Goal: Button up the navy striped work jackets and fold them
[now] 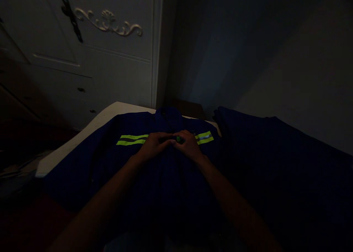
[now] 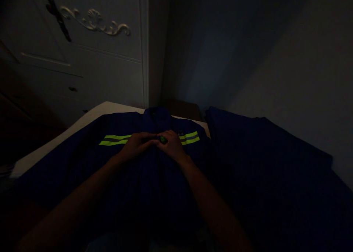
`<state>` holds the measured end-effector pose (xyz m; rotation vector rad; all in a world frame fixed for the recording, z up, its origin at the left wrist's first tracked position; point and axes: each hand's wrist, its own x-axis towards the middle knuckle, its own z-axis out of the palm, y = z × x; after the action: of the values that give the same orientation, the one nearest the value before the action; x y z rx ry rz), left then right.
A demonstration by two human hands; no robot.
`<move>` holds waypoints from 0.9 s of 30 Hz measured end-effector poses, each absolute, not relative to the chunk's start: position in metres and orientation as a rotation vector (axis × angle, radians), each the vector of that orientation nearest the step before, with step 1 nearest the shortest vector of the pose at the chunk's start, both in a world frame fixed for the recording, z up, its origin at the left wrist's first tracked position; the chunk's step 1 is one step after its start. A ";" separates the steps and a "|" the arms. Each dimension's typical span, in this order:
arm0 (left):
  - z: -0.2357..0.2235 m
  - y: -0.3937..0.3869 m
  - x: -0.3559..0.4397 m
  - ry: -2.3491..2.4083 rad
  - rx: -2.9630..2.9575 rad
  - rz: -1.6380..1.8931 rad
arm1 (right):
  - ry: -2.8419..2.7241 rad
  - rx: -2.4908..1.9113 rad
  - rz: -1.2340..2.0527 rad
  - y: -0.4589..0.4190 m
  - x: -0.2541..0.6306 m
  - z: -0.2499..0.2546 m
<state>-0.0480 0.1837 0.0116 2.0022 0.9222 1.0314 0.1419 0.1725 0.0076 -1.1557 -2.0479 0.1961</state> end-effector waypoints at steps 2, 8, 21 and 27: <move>0.012 0.184 -0.048 0.961 1.971 1.046 | -2.050 -1.132 0.257 0.171 0.142 0.008; 0.013 0.185 -0.048 1.063 1.893 1.060 | -1.963 -1.160 0.475 0.169 0.144 0.015; 0.008 0.190 -0.046 0.964 1.937 0.904 | -2.196 -0.969 0.521 0.170 0.157 0.020; 0.002 0.196 -0.047 0.938 1.857 0.906 | -2.249 -0.860 0.150 0.171 0.151 0.017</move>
<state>-0.0474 0.1957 0.0015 1.8570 0.9382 0.9063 0.1513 0.1707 0.0168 -0.8604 -2.2485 0.1496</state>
